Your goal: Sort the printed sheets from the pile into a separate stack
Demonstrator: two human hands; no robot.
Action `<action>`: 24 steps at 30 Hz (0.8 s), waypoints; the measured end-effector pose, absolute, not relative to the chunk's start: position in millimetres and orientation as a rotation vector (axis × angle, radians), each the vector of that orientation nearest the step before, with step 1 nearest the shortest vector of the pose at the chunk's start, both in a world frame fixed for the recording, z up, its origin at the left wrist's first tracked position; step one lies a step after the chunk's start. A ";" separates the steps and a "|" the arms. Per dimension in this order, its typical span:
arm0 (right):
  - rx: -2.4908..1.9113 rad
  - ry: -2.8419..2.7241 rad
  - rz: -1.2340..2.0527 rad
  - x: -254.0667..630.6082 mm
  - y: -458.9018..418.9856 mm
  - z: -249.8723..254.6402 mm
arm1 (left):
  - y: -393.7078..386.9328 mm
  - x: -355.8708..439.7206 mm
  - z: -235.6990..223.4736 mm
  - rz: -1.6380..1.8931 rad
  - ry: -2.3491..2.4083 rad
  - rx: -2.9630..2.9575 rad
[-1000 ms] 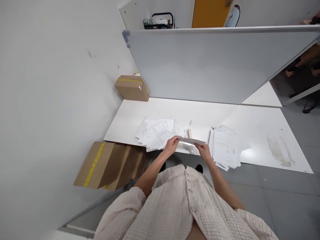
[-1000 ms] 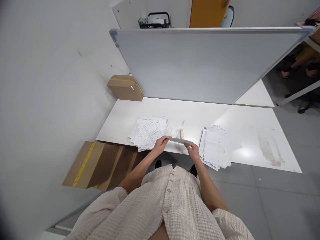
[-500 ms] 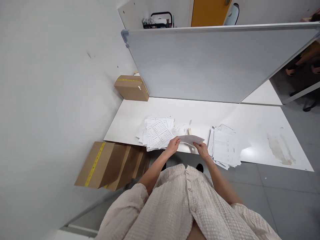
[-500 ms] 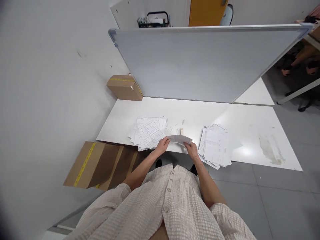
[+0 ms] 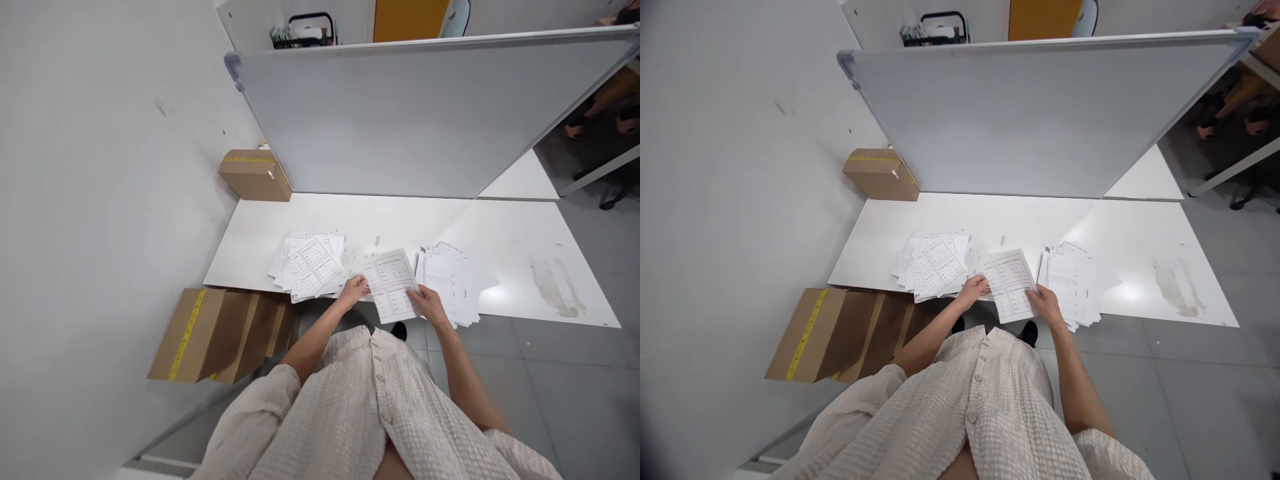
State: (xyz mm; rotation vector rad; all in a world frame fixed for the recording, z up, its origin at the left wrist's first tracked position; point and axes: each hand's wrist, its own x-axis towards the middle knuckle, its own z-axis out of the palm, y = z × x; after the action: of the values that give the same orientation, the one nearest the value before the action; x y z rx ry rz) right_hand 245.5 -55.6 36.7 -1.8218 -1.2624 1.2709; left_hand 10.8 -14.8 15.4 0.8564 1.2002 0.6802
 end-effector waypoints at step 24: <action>-1.943 -0.683 1.659 283.6 -76.2 -24.8 | 6.6 35.6 -4.2 0.012 1.384 1.907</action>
State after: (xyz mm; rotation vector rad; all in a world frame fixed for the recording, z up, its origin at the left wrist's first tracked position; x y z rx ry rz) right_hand 283.6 -76.2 -24.8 -1.9434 -0.6828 1.6594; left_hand 35.6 6.6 -4.2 1.9065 1.3843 0.0124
